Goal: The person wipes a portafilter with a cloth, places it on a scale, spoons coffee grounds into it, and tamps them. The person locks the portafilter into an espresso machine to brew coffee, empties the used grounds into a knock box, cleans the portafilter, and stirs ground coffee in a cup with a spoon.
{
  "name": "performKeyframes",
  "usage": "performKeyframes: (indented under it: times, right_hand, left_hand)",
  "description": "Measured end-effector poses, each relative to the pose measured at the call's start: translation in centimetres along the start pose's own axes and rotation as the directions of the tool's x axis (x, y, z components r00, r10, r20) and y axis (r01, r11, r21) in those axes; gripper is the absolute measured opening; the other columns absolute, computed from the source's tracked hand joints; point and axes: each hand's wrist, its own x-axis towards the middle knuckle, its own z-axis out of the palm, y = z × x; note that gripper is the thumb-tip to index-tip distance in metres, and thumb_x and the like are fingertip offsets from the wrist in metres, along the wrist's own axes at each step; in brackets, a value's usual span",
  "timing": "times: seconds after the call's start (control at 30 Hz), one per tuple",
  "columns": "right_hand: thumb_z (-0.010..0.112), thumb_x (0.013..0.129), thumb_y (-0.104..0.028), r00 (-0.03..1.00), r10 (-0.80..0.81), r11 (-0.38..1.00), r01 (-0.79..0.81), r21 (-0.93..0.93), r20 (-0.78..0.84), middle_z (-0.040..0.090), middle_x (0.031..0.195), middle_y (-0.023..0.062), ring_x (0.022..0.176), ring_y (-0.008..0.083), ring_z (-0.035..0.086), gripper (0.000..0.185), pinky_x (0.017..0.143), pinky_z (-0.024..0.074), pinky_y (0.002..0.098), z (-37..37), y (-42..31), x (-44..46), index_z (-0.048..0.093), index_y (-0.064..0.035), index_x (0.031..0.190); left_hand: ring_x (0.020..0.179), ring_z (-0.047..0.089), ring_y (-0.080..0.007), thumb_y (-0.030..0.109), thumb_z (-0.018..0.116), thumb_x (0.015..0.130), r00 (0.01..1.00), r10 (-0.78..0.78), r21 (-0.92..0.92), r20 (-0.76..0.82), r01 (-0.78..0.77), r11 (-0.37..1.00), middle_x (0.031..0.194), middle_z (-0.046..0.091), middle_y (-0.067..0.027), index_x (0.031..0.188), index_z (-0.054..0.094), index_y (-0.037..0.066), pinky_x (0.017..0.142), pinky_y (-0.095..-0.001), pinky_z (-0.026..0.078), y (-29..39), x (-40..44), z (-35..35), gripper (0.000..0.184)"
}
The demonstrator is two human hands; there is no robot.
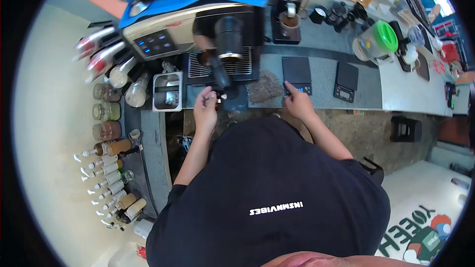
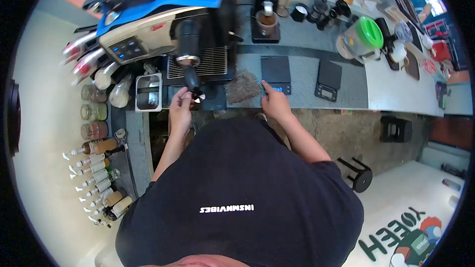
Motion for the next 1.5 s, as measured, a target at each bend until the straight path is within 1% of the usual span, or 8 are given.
performKeyframes:
  times: [0.07,0.17,0.37,0.47,0.67,0.9,1.33,1.5]
  right_hand:
    - [0.071,0.108,-0.030,0.998,0.010,0.909,-0.034,0.415,0.060,0.079,0.108,0.0139,0.086,0.0317,0.078,0.050,0.080,0.0644,0.0445,-1.4,-5.4,0.5,0.066,-0.0081,0.153]
    - [0.058,0.120,-0.037,0.959,-0.152,0.402,-0.159,0.902,0.237,0.079,0.111,0.0130,0.088,0.0235,0.078,0.047,0.080,0.0654,0.0364,-3.4,-13.8,1.0,0.064,0.0004,0.148]
    - [0.062,0.117,-0.036,0.841,-0.397,0.131,-0.344,0.930,0.368,0.079,0.109,0.0142,0.085,0.0239,0.077,0.048,0.080,0.0644,0.0364,-0.3,-24.3,6.3,0.063,0.0006,0.148]
    - [0.067,0.110,-0.024,0.758,-0.584,-0.184,-0.472,0.862,0.290,0.068,0.084,0.0040,0.066,0.0162,0.061,0.027,0.062,0.0503,0.0316,3.1,-23.3,9.1,0.068,-0.0010,0.123]
    - [0.063,0.114,-0.021,0.988,-0.142,-0.083,-0.078,0.994,0.065,0.065,0.088,0.0055,0.071,0.0207,0.065,0.016,0.063,0.0558,0.0381,8.0,-31.7,6.3,0.061,-0.0057,0.115]
    - [0.066,0.116,-0.030,0.982,-0.172,-0.189,0.049,0.981,-0.082,0.075,0.125,0.0188,0.126,0.0373,0.074,0.036,0.113,0.0584,0.0529,12.6,-36.6,10.8,0.055,-0.0022,0.137]
    - [0.061,0.119,-0.026,0.938,-0.328,-0.047,-0.135,0.990,0.112,0.072,0.112,0.0140,0.108,0.0343,0.076,0.020,0.102,0.0622,0.0523,11.3,-31.4,7.5,0.057,-0.0070,0.125]
    - [0.065,0.115,-0.023,0.900,-0.382,-0.001,-0.228,0.974,0.210,0.069,0.100,0.0126,0.092,0.0289,0.072,0.019,0.084,0.0614,0.0455,9.3,-30.2,7.4,0.056,-0.0088,0.122]
  left_hand:
    - [0.102,0.068,-0.0096,0.017,0.071,0.113,0.999,-0.020,0.001,0.039,0.020,1.000,0.119,0.074,-0.0042,0.147,0.067,0.000,0.093,-0.0276,0.055,-0.7,0.1,-1.4,0.037]
    - [0.100,0.068,-0.0093,0.018,0.072,0.113,0.992,-0.035,0.026,0.120,0.033,0.999,0.115,0.076,-0.0042,0.143,0.070,-0.001,0.091,-0.0268,0.055,-1.0,0.0,-2.8,0.036]
    - [0.104,0.070,-0.0110,0.019,0.072,0.113,0.949,-0.007,0.062,0.317,-0.013,0.998,0.117,0.078,-0.0048,0.141,0.071,-0.001,0.095,-0.0278,0.056,-1.9,0.5,-6.3,0.034]
    - [0.110,0.071,-0.0120,0.018,0.072,0.113,0.943,-0.029,0.102,0.332,-0.005,0.995,0.123,0.079,-0.0067,0.141,0.071,-0.002,0.100,-0.0292,0.056,-2.3,-0.4,-9.3,0.035]
    - [0.109,0.072,-0.0140,0.020,0.073,0.112,0.954,-0.158,0.189,0.254,0.111,0.976,0.120,0.078,-0.0062,0.139,0.072,-0.002,0.101,-0.0316,0.056,-6.3,-1.2,-13.8,0.034]
    - [0.106,0.069,-0.0142,0.017,0.072,0.112,0.968,-0.071,0.077,0.242,0.054,0.996,0.118,0.076,-0.0062,0.143,0.070,-0.003,0.097,-0.0310,0.055,-6.3,-0.1,-15.0,0.037]
    - [0.104,0.070,-0.0150,0.021,0.072,0.112,0.979,-0.188,-0.005,0.076,0.189,0.982,0.119,0.077,-0.0060,0.145,0.069,-0.001,0.093,-0.0315,0.057,-8.1,1.3,-17.9,0.040]
    - [0.108,0.071,-0.0179,0.022,0.070,0.112,0.881,-0.179,-0.125,0.439,0.257,0.958,0.129,0.076,-0.0094,0.152,0.063,-0.002,0.100,-0.0347,0.058,-3.6,1.9,-14.7,0.046]
